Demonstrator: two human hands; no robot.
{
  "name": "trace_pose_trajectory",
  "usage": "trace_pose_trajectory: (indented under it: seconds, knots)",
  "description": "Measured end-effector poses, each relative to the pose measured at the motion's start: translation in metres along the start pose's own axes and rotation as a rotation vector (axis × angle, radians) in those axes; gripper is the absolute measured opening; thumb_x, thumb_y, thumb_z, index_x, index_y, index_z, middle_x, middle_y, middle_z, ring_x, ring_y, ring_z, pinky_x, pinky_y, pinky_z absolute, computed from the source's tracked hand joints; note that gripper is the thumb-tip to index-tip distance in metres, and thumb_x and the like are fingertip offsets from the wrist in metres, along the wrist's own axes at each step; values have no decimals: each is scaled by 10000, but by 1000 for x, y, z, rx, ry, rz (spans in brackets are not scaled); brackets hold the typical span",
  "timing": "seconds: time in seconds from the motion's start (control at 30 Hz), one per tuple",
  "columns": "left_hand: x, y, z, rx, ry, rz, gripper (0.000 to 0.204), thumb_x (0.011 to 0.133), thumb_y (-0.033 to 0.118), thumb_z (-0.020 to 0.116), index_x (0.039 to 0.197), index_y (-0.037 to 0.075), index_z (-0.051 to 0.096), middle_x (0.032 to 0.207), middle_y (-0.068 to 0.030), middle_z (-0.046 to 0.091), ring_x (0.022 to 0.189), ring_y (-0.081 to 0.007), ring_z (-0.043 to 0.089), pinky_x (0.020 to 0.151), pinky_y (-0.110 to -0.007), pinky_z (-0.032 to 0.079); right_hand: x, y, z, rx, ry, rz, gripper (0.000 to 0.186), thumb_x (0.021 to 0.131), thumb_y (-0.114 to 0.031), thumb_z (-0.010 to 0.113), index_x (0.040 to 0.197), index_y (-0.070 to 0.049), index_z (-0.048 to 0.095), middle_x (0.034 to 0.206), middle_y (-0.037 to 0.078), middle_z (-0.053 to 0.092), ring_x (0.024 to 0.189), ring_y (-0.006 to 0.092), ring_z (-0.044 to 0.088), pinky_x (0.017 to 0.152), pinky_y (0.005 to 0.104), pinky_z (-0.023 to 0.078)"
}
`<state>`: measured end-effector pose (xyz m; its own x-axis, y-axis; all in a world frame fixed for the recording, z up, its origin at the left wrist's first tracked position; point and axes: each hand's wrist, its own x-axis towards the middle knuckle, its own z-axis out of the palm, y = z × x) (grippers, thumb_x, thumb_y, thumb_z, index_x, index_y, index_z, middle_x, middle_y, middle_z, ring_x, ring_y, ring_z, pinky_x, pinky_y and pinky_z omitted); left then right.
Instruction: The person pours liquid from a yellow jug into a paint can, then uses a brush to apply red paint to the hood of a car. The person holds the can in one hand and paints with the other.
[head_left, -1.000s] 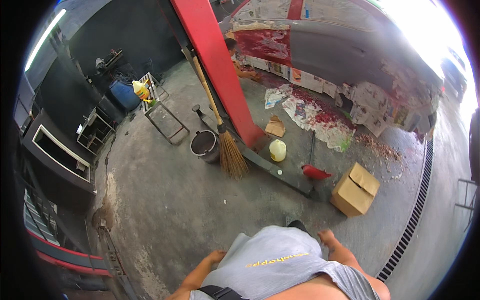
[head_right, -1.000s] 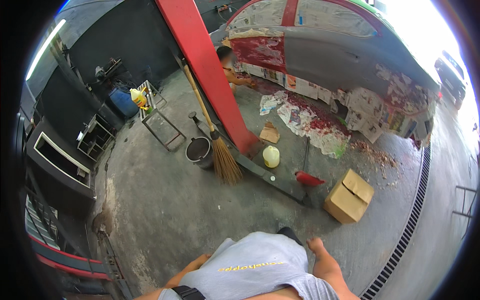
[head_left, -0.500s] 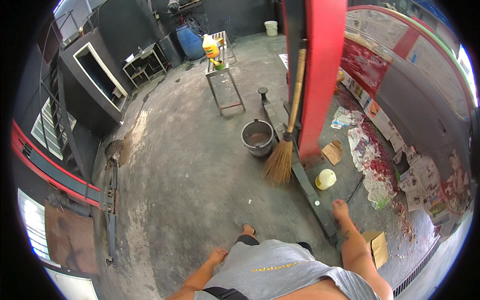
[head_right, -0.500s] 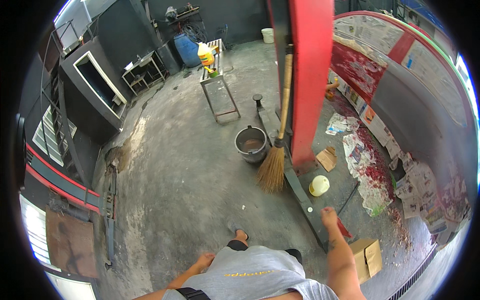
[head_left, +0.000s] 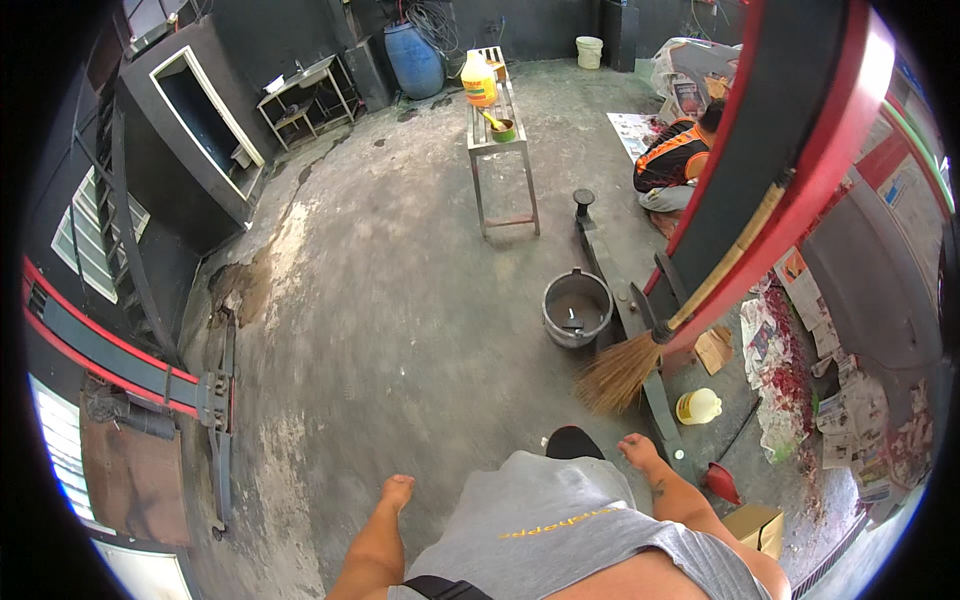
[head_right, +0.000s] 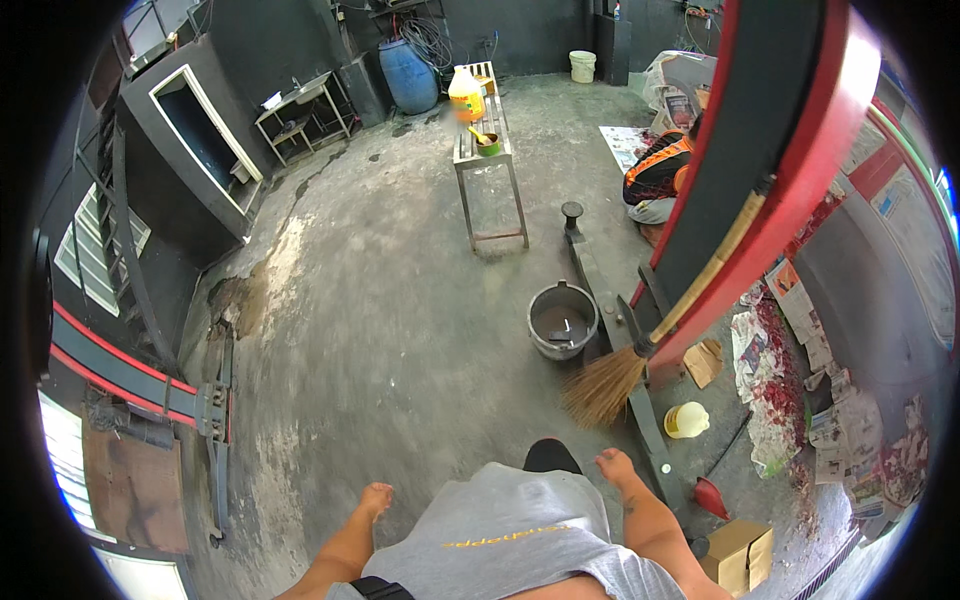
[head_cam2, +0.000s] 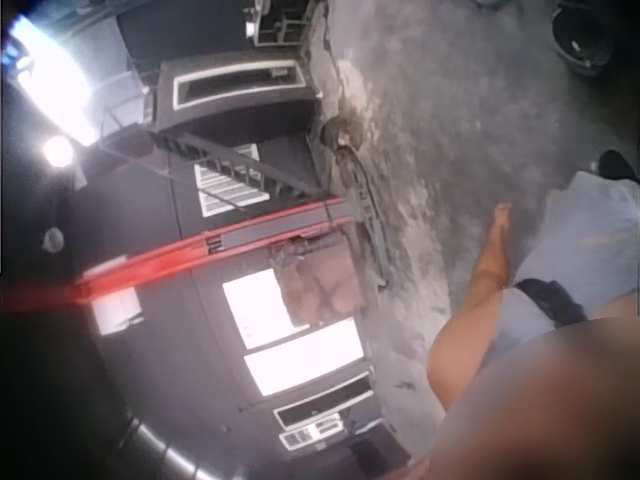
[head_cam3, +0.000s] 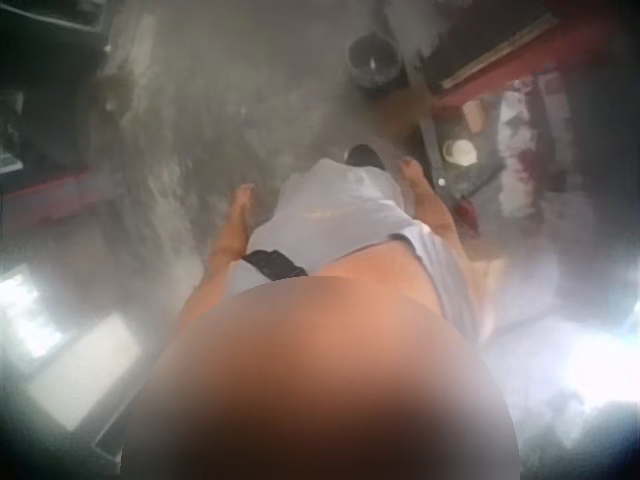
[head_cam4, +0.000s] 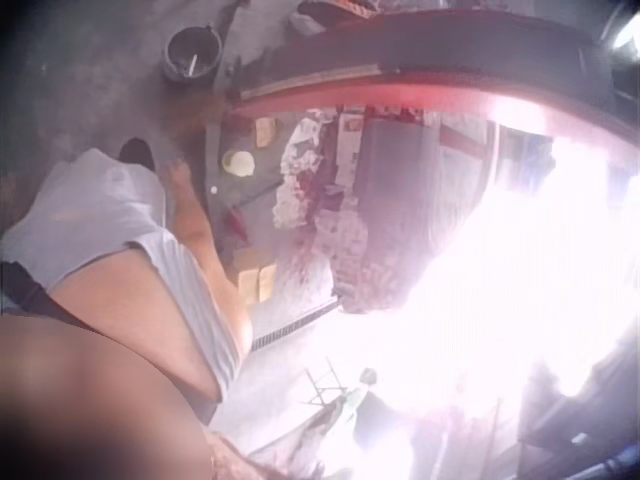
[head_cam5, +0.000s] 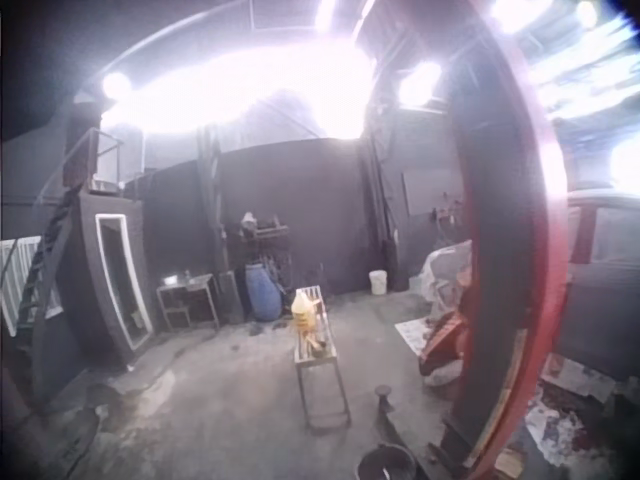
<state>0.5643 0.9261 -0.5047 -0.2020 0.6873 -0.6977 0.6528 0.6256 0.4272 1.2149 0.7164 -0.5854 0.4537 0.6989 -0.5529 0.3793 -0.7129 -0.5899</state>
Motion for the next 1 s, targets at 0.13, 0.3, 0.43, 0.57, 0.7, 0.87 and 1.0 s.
trace_pose_trajectory:
  seconds: [0.13,0.3,0.43,0.57,0.7,0.87,1.0]
  knots:
    - [72,59,-13,20,-25,80,355,1006,343,736,1249,86,773,1210,-129,793,1154,-269,726,997,-414,553,61,-31,-5,-6,28,85,437,946,-348,797,1248,-39,730,819,99,735,722,209,710,642,388,568]
    - [142,157,3,124,-167,168,386,993,379,763,1281,123,773,1204,-128,795,1143,-274,731,1002,-409,553,134,-86,5,3,-60,261,531,928,-452,758,1256,-34,747,1154,208,788,1093,368,753,965,450,583]
    - [175,223,-23,89,-230,84,376,992,349,775,1277,104,773,1164,-111,798,1077,-241,731,958,-396,568,191,-158,0,109,-131,439,372,954,-379,760,1109,-41,758,871,127,729,726,272,681,657,411,549]
    - [211,284,-77,106,-186,71,298,1004,310,756,1222,108,771,1055,-85,787,931,-190,715,828,-391,586,278,-246,-27,45,-240,226,310,983,-326,757,1096,-37,745,811,84,711,637,222,666,549,393,536]
    - [253,355,-117,-271,-8,-71,167,1019,245,710,1133,129,747,922,-27,732,786,-157,667,689,-363,548,383,-349,-73,80,99,71,440,955,-367,788,1179,9,749,1097,194,780,984,299,757,865,443,588]
    - [316,423,-114,-128,-117,-141,171,1026,238,680,1130,117,739,917,-15,716,720,-151,634,640,-336,506,471,-454,-117,557,138,23,425,1005,-300,754,1317,-17,696,985,92,765,804,163,699,763,340,568]
    - [412,460,-114,246,-422,153,419,1067,364,617,1311,45,737,1096,-131,790,973,-313,733,879,-464,581,497,-474,-105,487,208,113,334,1035,-285,732,1264,-46,684,944,54,720,734,138,655,586,314,525]
